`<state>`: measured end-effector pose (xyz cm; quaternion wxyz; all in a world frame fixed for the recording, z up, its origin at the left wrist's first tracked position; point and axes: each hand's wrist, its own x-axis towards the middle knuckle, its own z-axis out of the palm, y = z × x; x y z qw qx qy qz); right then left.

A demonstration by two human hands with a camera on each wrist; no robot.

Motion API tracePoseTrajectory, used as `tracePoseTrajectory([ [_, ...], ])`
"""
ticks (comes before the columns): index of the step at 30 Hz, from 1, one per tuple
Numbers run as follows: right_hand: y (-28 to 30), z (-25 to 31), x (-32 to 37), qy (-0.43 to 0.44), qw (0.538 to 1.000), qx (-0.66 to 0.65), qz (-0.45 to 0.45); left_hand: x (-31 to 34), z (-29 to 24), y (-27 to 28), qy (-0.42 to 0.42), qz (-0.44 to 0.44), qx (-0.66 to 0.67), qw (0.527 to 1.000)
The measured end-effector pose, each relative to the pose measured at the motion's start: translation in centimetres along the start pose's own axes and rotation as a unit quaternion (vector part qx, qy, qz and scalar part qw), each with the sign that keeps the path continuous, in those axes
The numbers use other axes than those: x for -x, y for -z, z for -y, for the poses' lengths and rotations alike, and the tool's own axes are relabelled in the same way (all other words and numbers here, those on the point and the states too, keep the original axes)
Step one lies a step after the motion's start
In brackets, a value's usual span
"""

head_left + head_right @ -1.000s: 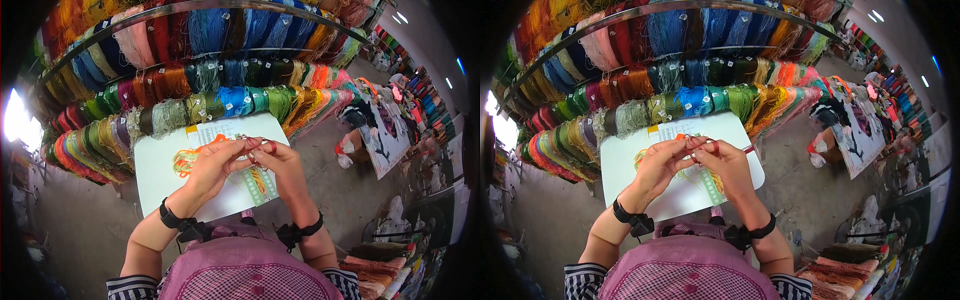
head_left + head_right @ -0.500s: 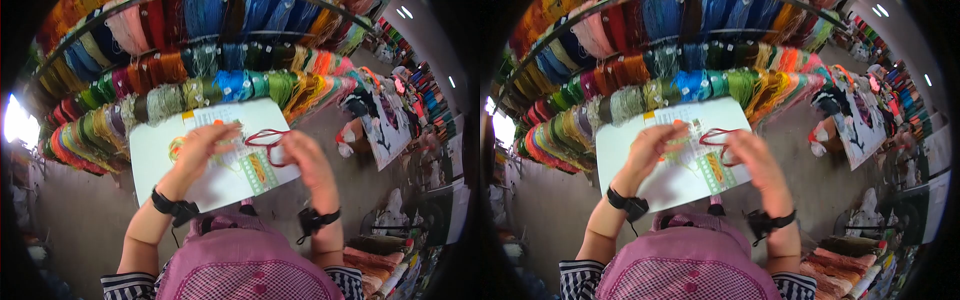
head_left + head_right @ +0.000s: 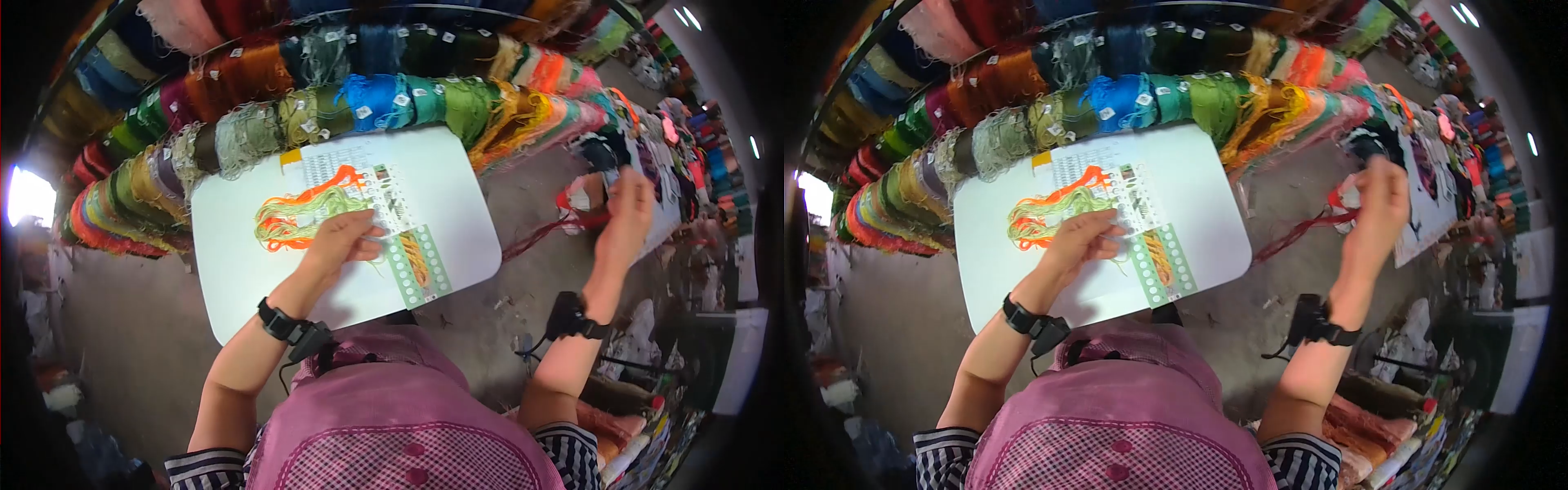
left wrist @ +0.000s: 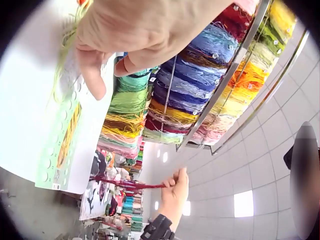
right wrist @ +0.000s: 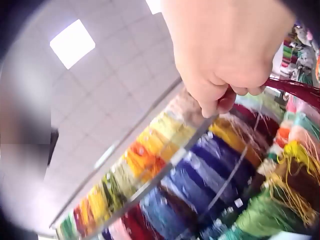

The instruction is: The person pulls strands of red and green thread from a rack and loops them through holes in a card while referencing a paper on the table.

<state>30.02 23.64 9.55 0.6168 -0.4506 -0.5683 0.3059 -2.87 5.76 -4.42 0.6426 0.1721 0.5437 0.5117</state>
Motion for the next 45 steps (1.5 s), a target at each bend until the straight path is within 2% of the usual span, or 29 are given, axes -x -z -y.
tracePoseTrajectory([
  [2, -4.0, -3.3, 2.3, 0.009, 0.988, 0.115, 0.100, -0.6, 1.0, 0.0, -0.007, -0.017, -0.002, 1.000],
  [4, -8.9, -5.0, 6.5, 0.010, 0.977, 0.065, 0.201, -0.9, 1.6, -0.3, -0.016, -0.041, 0.010, 0.999],
  [5, -10.3, -5.8, 8.2, 0.002, 0.957, 0.078, 0.279, -0.9, 1.5, -0.4, -0.019, -0.042, 0.020, 0.999],
  [7, -13.3, -7.6, 11.6, -0.060, 0.916, 0.109, 0.380, -1.2, 1.7, -0.4, -0.017, -0.055, 0.029, 0.998],
  [8, -14.5, -7.4, 12.4, -0.147, 0.882, 0.092, 0.437, -1.3, 1.9, -0.5, -0.017, -0.060, 0.036, 0.997],
  [9, -15.5, -7.7, 13.5, -0.177, 0.880, 0.025, 0.440, -1.4, 1.9, -0.8, -0.013, -0.064, 0.038, 0.997],
  [12, -16.8, -11.0, 14.7, -0.198, 0.862, 0.002, 0.467, -1.4, 1.6, -1.3, 0.006, -0.070, 0.047, 0.996],
  [14, -16.7, -11.9, 15.2, -0.209, 0.874, 0.006, 0.438, -1.6, 2.0, -1.8, -0.036, -0.091, -0.027, 0.995],
  [16, -16.6, -11.7, 15.4, -0.230, 0.888, -0.024, 0.398, -1.9, 2.6, -2.1, -0.057, -0.098, -0.028, 0.993],
  [18, -16.4, -11.9, 15.6, -0.237, 0.888, -0.010, 0.394, -2.5, 3.4, -2.2, -0.081, -0.106, -0.029, 0.991],
  [20, -16.0, -11.6, 15.8, -0.243, 0.888, 0.001, 0.391, -3.2, 4.9, -2.0, -0.162, -0.069, 0.003, 0.984],
  [22, -15.7, -10.8, 15.9, -0.188, 0.897, 0.085, 0.391, -3.0, 4.5, -2.3, -0.144, -0.077, -0.030, 0.986],
  [23, -15.5, -10.5, 16.1, -0.188, 0.896, 0.084, 0.394, -2.8, 4.2, -2.5, -0.124, -0.082, -0.065, 0.987],
  [25, -15.0, -9.5, 16.3, 0.029, 0.900, 0.144, 0.411, -2.3, 3.9, -2.6, -0.111, -0.074, -0.070, 0.989],
  [26, -14.6, -8.6, 16.4, 0.030, 0.899, 0.141, 0.413, -2.1, 3.7, -2.6, -0.099, -0.064, -0.076, 0.990],
  [28, -14.2, -6.1, 16.5, -0.025, 0.887, 0.163, 0.430, -1.7, 3.7, -2.4, -0.110, -0.061, -0.061, 0.990],
  [30, -13.6, -6.1, 16.7, -0.022, 0.880, 0.162, 0.446, -1.6, 3.7, -2.2, -0.122, -0.059, -0.046, 0.990],
  [32, -13.4, -6.6, 17.1, -0.034, 0.894, 0.117, 0.432, -1.6, 3.9, -2.0, -0.087, -0.042, -0.057, 0.994],
  [34, -13.3, -6.8, 17.3, -0.036, 0.897, 0.112, 0.427, -1.4, 3.5, -2.1, -0.091, -0.041, -0.060, 0.993],
  [37, -13.2, -6.9, 18.0, -0.028, 0.893, 0.126, 0.430, -1.3, 3.6, -2.0, -0.095, -0.053, -0.119, 0.987],
  [40, -13.6, -6.9, 18.8, 0.016, 0.896, 0.165, 0.411, -1.2, 3.7, -1.6, -0.128, -0.074, -0.200, 0.969],
  [42, -13.7, -6.7, 19.2, 0.025, 0.901, 0.171, 0.398, -0.8, 3.5, -1.4, -0.194, -0.105, -0.315, 0.923],
  [43, -13.8, -6.4, 19.2, 0.024, 0.901, 0.172, 0.397, -0.8, 3.8, -1.1, -0.193, -0.104, -0.316, 0.923],
  [45, -14.1, -5.6, 18.7, -0.122, 0.904, 0.112, 0.393, -1.3, 4.1, -0.2, -0.183, -0.093, -0.196, 0.959],
])
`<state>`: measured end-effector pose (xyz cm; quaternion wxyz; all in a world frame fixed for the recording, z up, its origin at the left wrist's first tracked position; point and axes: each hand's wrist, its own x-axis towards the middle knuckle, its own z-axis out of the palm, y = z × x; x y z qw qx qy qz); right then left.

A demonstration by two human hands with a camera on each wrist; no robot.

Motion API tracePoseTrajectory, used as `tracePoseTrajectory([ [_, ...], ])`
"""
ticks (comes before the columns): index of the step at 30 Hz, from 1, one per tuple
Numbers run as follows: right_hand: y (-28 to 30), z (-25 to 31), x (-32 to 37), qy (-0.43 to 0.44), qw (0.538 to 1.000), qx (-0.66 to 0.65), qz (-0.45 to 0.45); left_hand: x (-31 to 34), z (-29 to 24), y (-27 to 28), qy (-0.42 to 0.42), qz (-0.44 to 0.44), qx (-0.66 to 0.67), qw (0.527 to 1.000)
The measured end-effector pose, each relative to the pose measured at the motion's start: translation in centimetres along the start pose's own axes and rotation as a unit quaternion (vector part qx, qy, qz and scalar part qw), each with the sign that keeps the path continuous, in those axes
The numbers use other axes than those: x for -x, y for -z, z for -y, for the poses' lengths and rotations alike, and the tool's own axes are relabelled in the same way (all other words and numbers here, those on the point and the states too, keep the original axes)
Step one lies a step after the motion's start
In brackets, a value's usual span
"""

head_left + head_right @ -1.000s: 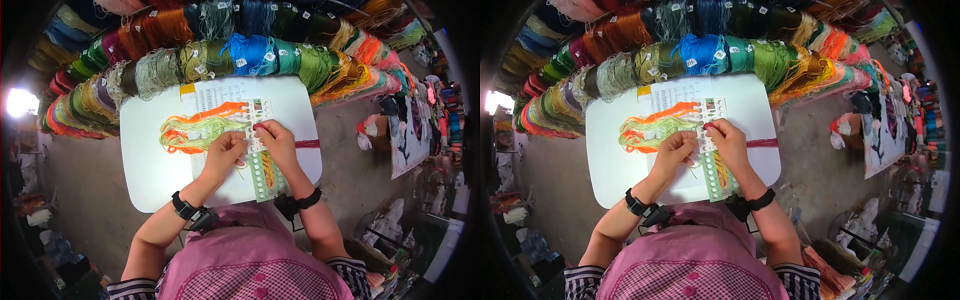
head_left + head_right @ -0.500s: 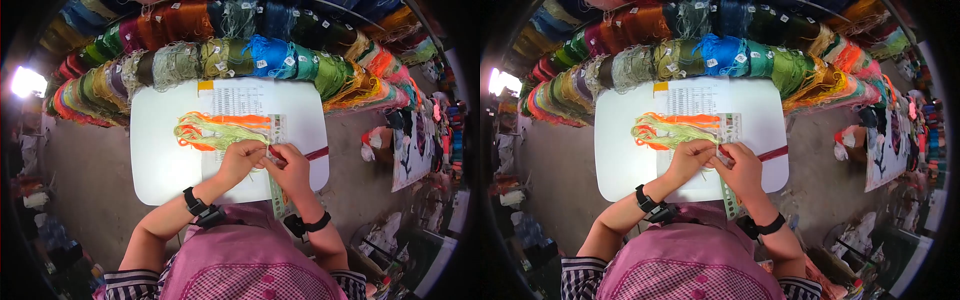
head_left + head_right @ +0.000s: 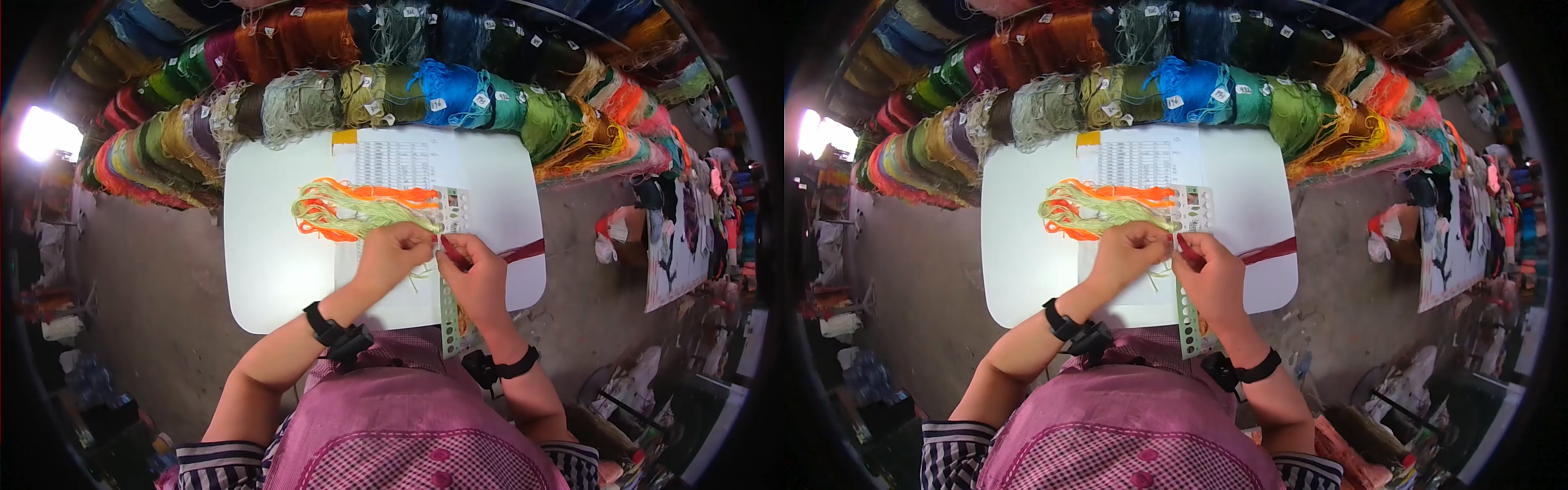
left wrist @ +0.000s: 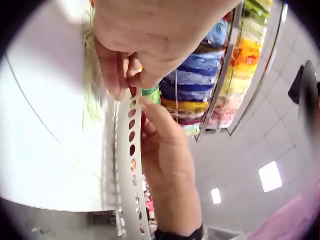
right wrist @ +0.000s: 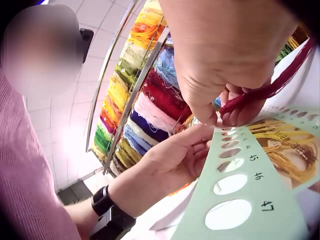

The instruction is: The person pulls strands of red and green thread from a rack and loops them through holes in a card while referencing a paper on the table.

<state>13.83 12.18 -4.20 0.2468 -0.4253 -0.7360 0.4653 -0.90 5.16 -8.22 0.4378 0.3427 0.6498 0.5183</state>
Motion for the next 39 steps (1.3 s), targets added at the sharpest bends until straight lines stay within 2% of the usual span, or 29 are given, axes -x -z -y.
tracePoseTrajectory([
  [1, 0.2, 0.0, -0.2, -0.001, 1.000, 0.002, -0.003, -0.1, 0.1, 0.7, -0.001, 0.004, 0.001, 1.000],
  [3, 0.9, -0.2, -0.5, -0.072, 0.995, -0.065, 0.034, -0.3, -0.1, 2.5, 0.117, 0.002, 0.196, 0.974],
  [4, 1.1, -0.3, -0.6, -0.073, 0.994, -0.077, 0.038, -0.4, -0.4, 3.0, 0.147, 0.013, 0.220, 0.964],
  [5, 1.2, -0.2, -0.6, -0.074, 0.994, -0.077, 0.037, -0.5, -0.7, 3.0, 0.148, 0.014, 0.221, 0.964],
  [7, 1.2, 0.0, -0.6, -0.082, 0.991, -0.094, 0.052, -0.7, -1.3, 2.8, 0.175, 0.070, 0.247, 0.950],
  [14, 0.6, -0.3, -0.8, -0.094, 0.986, -0.126, 0.051, -0.4, -0.5, 3.4, 0.136, 0.056, 0.297, 0.943],
  [16, 0.3, -0.5, -0.7, -0.111, 0.984, -0.126, 0.067, -0.1, -1.0, 4.0, 0.178, 0.131, 0.521, 0.824],
  [17, 0.1, -0.6, -0.8, -0.108, 0.983, -0.127, 0.070, 0.0, -1.3, 4.2, 0.176, 0.128, 0.521, 0.825],
  [19, -0.2, -0.7, -0.8, -0.095, 0.983, -0.144, 0.071, 0.2, -3.6, 4.0, 0.187, 0.253, 0.311, 0.897],
  [20, -0.4, -1.4, -0.9, -0.079, 0.980, -0.163, 0.079, 0.2, -3.7, 3.7, 0.148, 0.272, 0.209, 0.927],
  [21, 0.0, -0.7, -1.0, -0.078, 0.980, -0.162, 0.081, 0.2, -3.8, 3.3, 0.147, 0.271, 0.210, 0.928],
  [23, 0.8, 1.1, -1.1, -0.079, 0.994, -0.008, 0.070, 0.4, -4.0, 2.5, 0.138, 0.277, 0.080, 0.947],
  [25, 0.7, 1.0, -1.0, -0.073, 0.993, -0.017, 0.089, 0.2, -3.6, 2.0, 0.136, 0.257, 0.069, 0.954],
  [27, 0.6, 0.8, -0.8, -0.069, 0.991, -0.027, 0.108, -0.3, -2.8, 1.9, 0.018, 0.231, -0.083, 0.969],
  [29, 1.0, 0.4, -0.7, -0.013, 0.998, 0.044, 0.051, -0.1, -3.0, 1.7, 0.020, 0.204, -0.042, 0.978],
  [30, 1.5, 0.4, -0.9, 0.059, 0.990, 0.125, 0.000, -0.1, -3.2, 1.6, 0.021, 0.178, -0.001, 0.984],
  [31, 1.7, 0.0, -1.2, 0.059, 0.990, 0.125, -0.001, -0.1, -3.4, 1.5, 0.020, 0.179, -0.001, 0.984],
  [33, 1.8, -0.9, -1.5, 0.054, 0.998, -0.004, -0.023, -0.1, -3.5, 1.4, 0.049, 0.182, 0.137, 0.972],
  [34, 1.5, -1.0, -1.4, 0.023, 0.995, -0.101, 0.006, -0.1, -3.4, 1.5, 0.048, 0.182, 0.137, 0.973],
  [35, 1.7, -0.9, -1.7, 0.025, 0.995, -0.101, 0.007, -0.3, -3.2, 1.7, 0.057, 0.181, 0.163, 0.968],
  [37, 2.3, -0.6, -2.1, -0.016, 0.993, -0.028, 0.110, -0.2, -2.9, 2.4, 0.068, 0.180, 0.189, 0.963],
  [39, 1.9, -0.7, -2.5, -0.032, 0.990, -0.042, 0.131, 0.0, -2.7, 3.5, 0.089, 0.240, 0.236, 0.937],
])
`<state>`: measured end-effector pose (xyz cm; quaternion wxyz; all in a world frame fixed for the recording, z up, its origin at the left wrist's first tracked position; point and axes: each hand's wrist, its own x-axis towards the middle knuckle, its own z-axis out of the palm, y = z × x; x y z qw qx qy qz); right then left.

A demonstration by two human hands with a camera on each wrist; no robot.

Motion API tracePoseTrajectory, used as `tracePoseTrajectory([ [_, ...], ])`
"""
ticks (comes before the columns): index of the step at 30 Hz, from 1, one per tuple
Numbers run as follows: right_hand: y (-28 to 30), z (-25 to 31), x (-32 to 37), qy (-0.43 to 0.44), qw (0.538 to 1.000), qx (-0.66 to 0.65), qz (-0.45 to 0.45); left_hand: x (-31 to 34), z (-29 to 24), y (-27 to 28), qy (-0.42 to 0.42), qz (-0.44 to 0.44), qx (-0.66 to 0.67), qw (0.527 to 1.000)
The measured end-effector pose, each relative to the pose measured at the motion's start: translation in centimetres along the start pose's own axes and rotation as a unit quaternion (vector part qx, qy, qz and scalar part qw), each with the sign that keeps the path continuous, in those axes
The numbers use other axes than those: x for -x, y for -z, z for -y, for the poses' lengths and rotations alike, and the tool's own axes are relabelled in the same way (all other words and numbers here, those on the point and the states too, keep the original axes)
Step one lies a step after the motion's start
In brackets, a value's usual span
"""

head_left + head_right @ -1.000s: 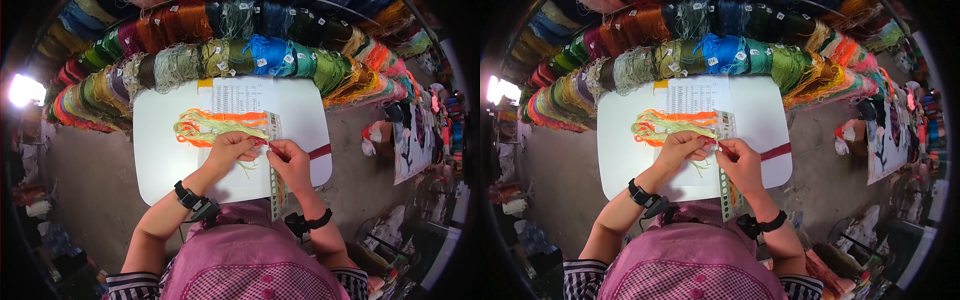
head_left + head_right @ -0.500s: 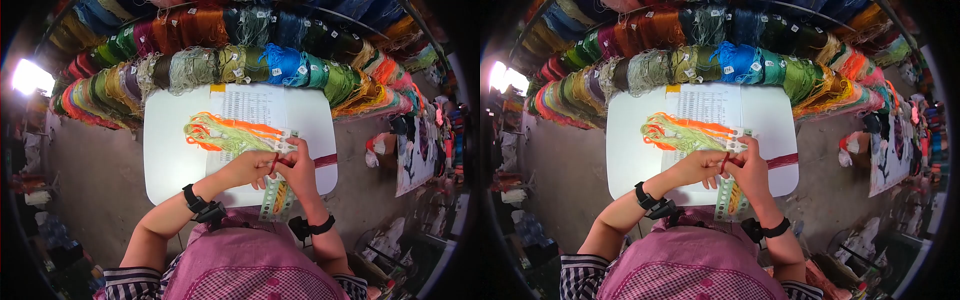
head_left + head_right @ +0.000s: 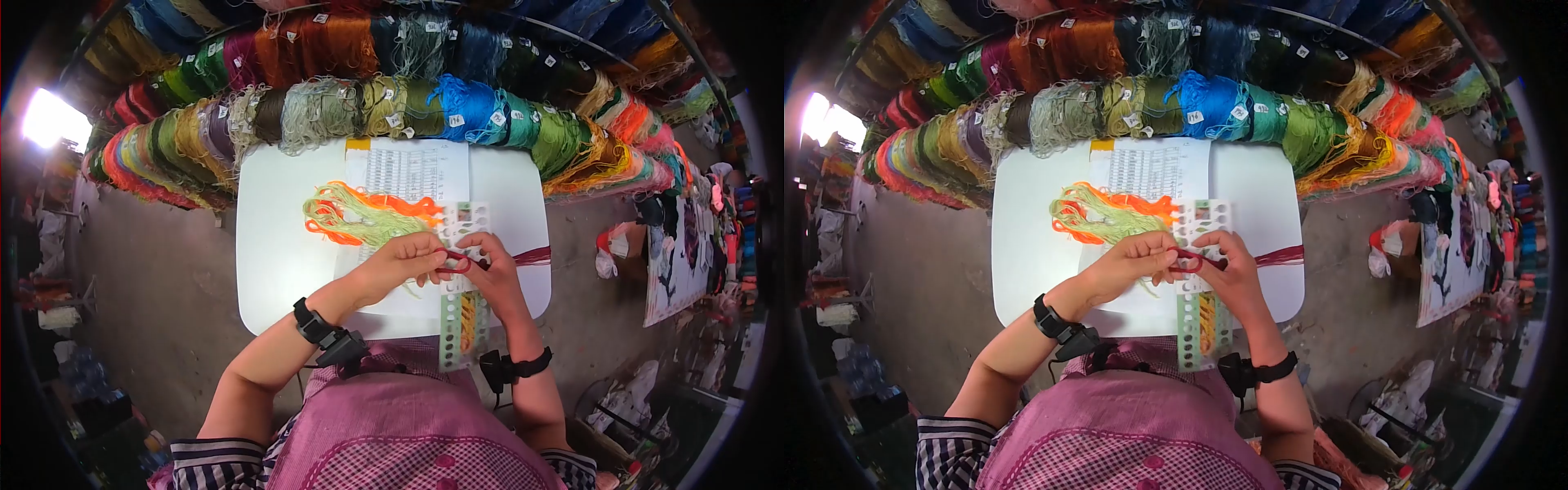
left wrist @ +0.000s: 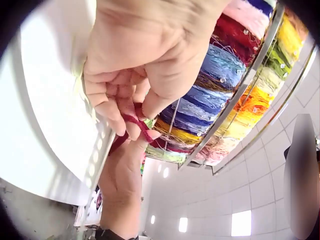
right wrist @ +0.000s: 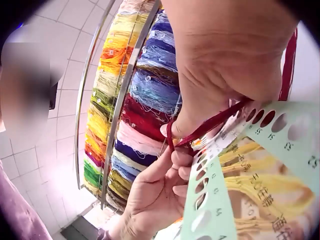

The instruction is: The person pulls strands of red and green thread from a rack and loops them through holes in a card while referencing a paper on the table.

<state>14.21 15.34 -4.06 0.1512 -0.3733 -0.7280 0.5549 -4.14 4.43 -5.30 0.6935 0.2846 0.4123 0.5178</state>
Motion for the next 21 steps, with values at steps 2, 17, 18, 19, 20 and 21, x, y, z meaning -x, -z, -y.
tracePoseTrajectory([
  [2, -0.5, -0.5, -0.4, -0.015, 1.000, -0.017, 0.020, 0.7, 0.3, 1.1, 0.012, 0.006, 0.000, 1.000],
  [17, -1.1, -0.3, -2.2, 0.037, 0.994, 0.091, 0.038, 1.5, 2.2, 3.0, 0.019, 0.008, 0.072, 0.997],
  [18, -0.9, -0.4, -2.2, 0.043, 0.994, 0.090, 0.044, 1.8, 1.8, 2.8, 0.023, 0.009, 0.043, 0.999],
  [19, -0.8, -0.3, -2.3, 0.049, 0.994, 0.090, 0.050, 2.4, 1.2, 2.4, 0.023, 0.009, 0.042, 0.999],
  [20, -0.6, 0.1, -2.2, 0.049, 0.994, 0.090, 0.049, 3.3, 0.4, 2.0, 0.019, -0.003, 0.051, 0.999],
  [21, -0.5, 1.0, -2.0, -0.028, 0.997, 0.019, 0.066, 4.2, 0.0, 1.9, 0.015, -0.016, 0.060, 0.998],
])
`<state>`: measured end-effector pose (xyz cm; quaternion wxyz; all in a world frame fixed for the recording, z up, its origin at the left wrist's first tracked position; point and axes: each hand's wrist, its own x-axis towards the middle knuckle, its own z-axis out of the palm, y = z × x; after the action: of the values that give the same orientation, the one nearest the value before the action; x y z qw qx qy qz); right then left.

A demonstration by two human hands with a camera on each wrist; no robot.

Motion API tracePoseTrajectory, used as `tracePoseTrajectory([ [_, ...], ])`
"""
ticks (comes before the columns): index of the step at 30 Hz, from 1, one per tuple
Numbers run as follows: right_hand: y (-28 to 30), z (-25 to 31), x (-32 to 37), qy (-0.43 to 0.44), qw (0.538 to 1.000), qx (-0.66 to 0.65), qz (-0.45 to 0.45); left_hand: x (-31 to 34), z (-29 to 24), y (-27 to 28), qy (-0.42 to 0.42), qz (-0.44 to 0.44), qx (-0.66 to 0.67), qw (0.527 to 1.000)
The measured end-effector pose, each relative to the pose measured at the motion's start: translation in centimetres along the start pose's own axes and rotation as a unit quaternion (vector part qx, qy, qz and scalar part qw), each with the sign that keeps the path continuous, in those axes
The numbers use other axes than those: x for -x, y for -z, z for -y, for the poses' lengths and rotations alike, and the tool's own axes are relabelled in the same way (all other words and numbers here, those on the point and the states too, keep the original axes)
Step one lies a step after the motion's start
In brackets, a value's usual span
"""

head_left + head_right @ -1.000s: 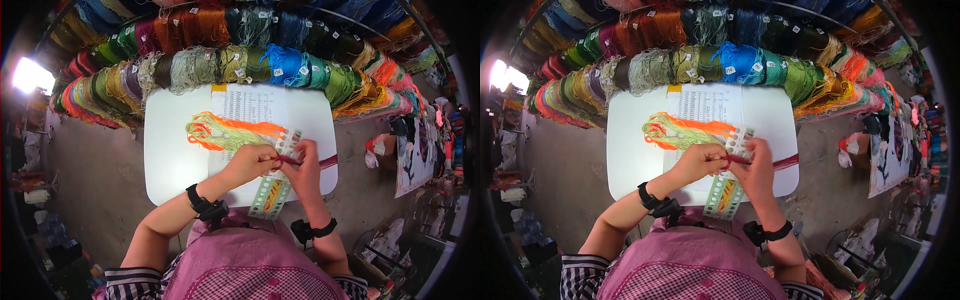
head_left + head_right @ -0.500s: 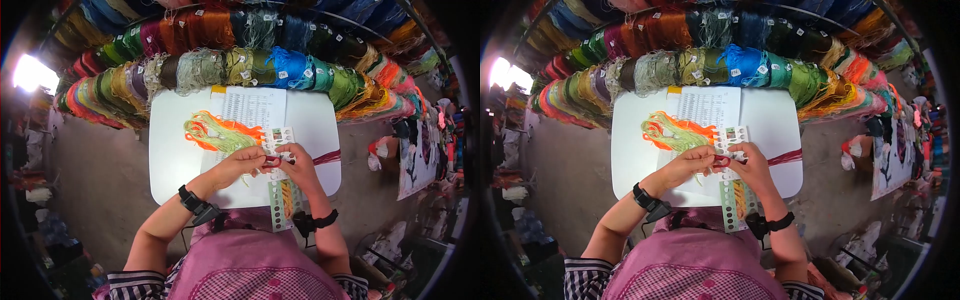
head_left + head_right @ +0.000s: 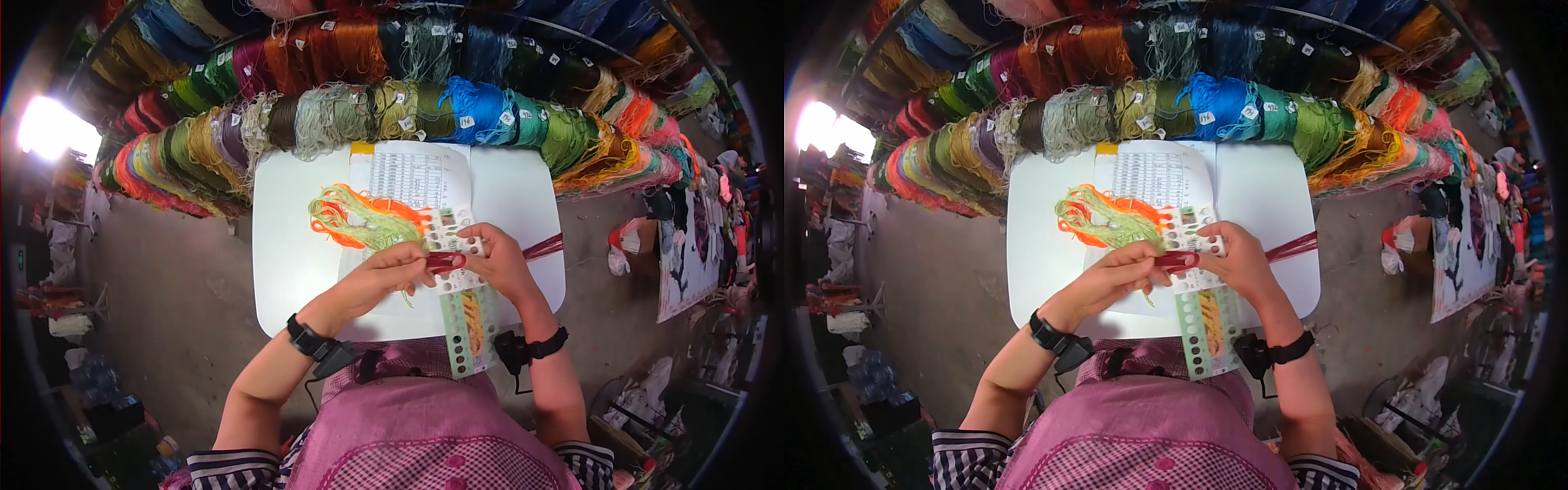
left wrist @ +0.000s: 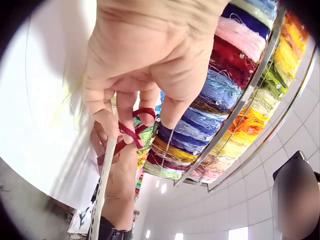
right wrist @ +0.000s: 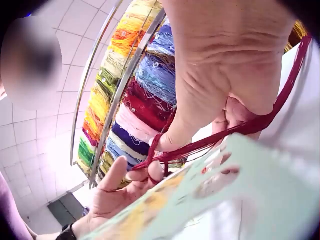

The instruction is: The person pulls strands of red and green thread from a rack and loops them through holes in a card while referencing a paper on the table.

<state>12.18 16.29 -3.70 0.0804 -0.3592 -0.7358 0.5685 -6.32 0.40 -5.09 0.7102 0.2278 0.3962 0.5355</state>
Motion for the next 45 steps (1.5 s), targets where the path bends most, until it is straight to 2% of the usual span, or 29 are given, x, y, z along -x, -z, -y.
tracePoseTrajectory([
  [1, 0.0, 0.5, 0.2, -0.072, 0.994, -0.077, 0.020, 0.7, -0.2, 0.2, 0.000, 0.000, -0.002, 1.000],
  [5, -0.8, -0.8, -0.2, -0.049, 0.987, -0.145, 0.039, 1.2, -0.2, 1.0, 0.009, -0.013, -0.015, 1.000],
  [7, -2.0, -0.4, -0.3, 0.118, 0.992, 0.048, -0.018, 0.9, 0.0, 1.2, 0.029, -0.011, -0.022, 0.999],
  [8, -2.6, -0.7, -0.5, 0.145, 0.986, 0.064, -0.042, 0.6, 0.2, 1.0, 0.016, -0.037, -0.066, 0.997],
  [11, -4.6, -4.9, -2.4, 0.045, 0.988, -0.146, -0.030, -0.3, 0.9, 0.6, -0.011, -0.063, -0.136, 0.989],
  [15, -4.1, -5.9, -2.8, 0.140, 0.983, -0.018, -0.120, 1.6, -0.7, -0.4, -0.053, -0.140, -0.187, 0.971],
  [17, -3.1, -4.8, -2.3, 0.080, 0.991, -0.061, -0.089, 3.2, -0.7, 2.5, -0.104, -0.171, -0.251, 0.947],
  [19, -3.6, -5.6, -2.6, 0.130, 0.984, -0.043, -0.111, 5.0, -1.0, 3.3, -0.100, -0.184, -0.184, 0.960],
  [20, -3.5, -5.0, -2.3, 0.136, 0.982, -0.041, -0.121, 6.2, -0.7, 5.3, -0.120, -0.191, -0.057, 0.973],
  [21, -3.4, -4.3, -2.4, 0.092, 0.989, -0.059, -0.095, 6.8, -0.6, 6.9, -0.133, -0.195, 0.070, 0.969],
  [22, -3.4, -4.0, -2.3, 0.047, 0.994, -0.075, -0.068, 7.1, -0.7, 7.4, -0.136, -0.186, 0.063, 0.971],
  [23, -4.7, -5.4, -3.1, 0.140, 0.983, -0.052, -0.108, 7.2, -0.8, 7.9, -0.126, -0.186, 0.037, 0.974],
  [25, -5.5, -5.0, -3.1, 0.135, 0.984, -0.019, -0.114, 7.0, -0.7, 8.9, -0.120, -0.176, 0.005, 0.977],
  [26, -5.6, -4.9, -3.2, 0.134, 0.984, -0.009, -0.119, 6.5, -0.2, 9.6, -0.139, -0.195, -0.200, 0.950],
  [27, -5.5, -4.7, -3.1, 0.140, 0.982, -0.009, -0.125, 5.9, 0.2, 10.0, -0.156, -0.210, -0.395, 0.880],
  [28, -5.4, -4.7, -3.1, 0.117, 0.986, -0.028, -0.113, 5.3, 0.6, 9.5, -0.165, -0.242, -0.455, 0.841],
  [29, -5.3, -4.5, -3.1, 0.094, 0.990, -0.046, -0.099, 5.2, 0.8, 10.0, -0.147, -0.212, -0.471, 0.844],
  [31, -5.5, -4.8, -3.4, 0.133, 0.982, -0.017, -0.132, 5.3, -0.7, 5.9, -0.064, -0.196, -0.315, 0.926],
  [32, -5.2, -4.4, -3.0, 0.111, 0.986, -0.026, -0.118, 5.7, -1.0, 6.0, -0.069, -0.196, -0.316, 0.926],
  [34, -5.3, -4.0, -2.8, 0.072, 0.992, -0.038, -0.100, 6.6, -1.1, 6.5, 0.000, -0.046, -0.147, 0.988],
  [35, -5.5, -4.0, -2.9, 0.075, 0.992, -0.037, -0.099, 7.0, -0.8, 6.5, -0.004, -0.047, -0.147, 0.988],
  [38, -5.8, -5.0, -3.4, 0.107, 0.985, -0.026, -0.132, 8.1, -0.5, 3.2, -0.157, -0.055, 0.153, 0.974],
  [39, -5.8, -5.1, -3.3, 0.085, 0.987, -0.036, -0.131, 7.8, -2.8, 0.0, -0.214, -0.186, 0.216, 0.934],
  [40, -5.8, -5.1, -3.2, 0.063, 0.989, -0.046, -0.127, 8.1, -4.4, -0.8, -0.295, -0.082, 0.051, 0.951],
  [41, -5.6, -4.9, -3.0, 0.043, 0.990, -0.055, -0.123, 8.4, -6.0, -0.1, -0.263, -0.152, -0.090, 0.949],
  [42, -5.4, -4.3, -2.7, 0.040, 0.991, -0.053, -0.118, 8.3, -6.0, 0.8, -0.295, -0.217, -0.321, 0.873],
  [43, -5.6, -4.5, -2.9, 0.043, 0.991, -0.049, -0.113, 8.1, -5.9, 1.9, -0.306, -0.271, -0.532, 0.742],
  [44, -5.8, -5.4, -3.4, 0.064, 0.989, -0.032, -0.127, 8.5, -6.0, 5.4, -0.331, -0.316, -0.787, 0.413],
  [45, -6.0, -6.0, -3.9, 0.085, 0.986, -0.015, -0.142, 9.1, -5.7, 8.8, -0.331, -0.322, -0.787, 0.410],
])
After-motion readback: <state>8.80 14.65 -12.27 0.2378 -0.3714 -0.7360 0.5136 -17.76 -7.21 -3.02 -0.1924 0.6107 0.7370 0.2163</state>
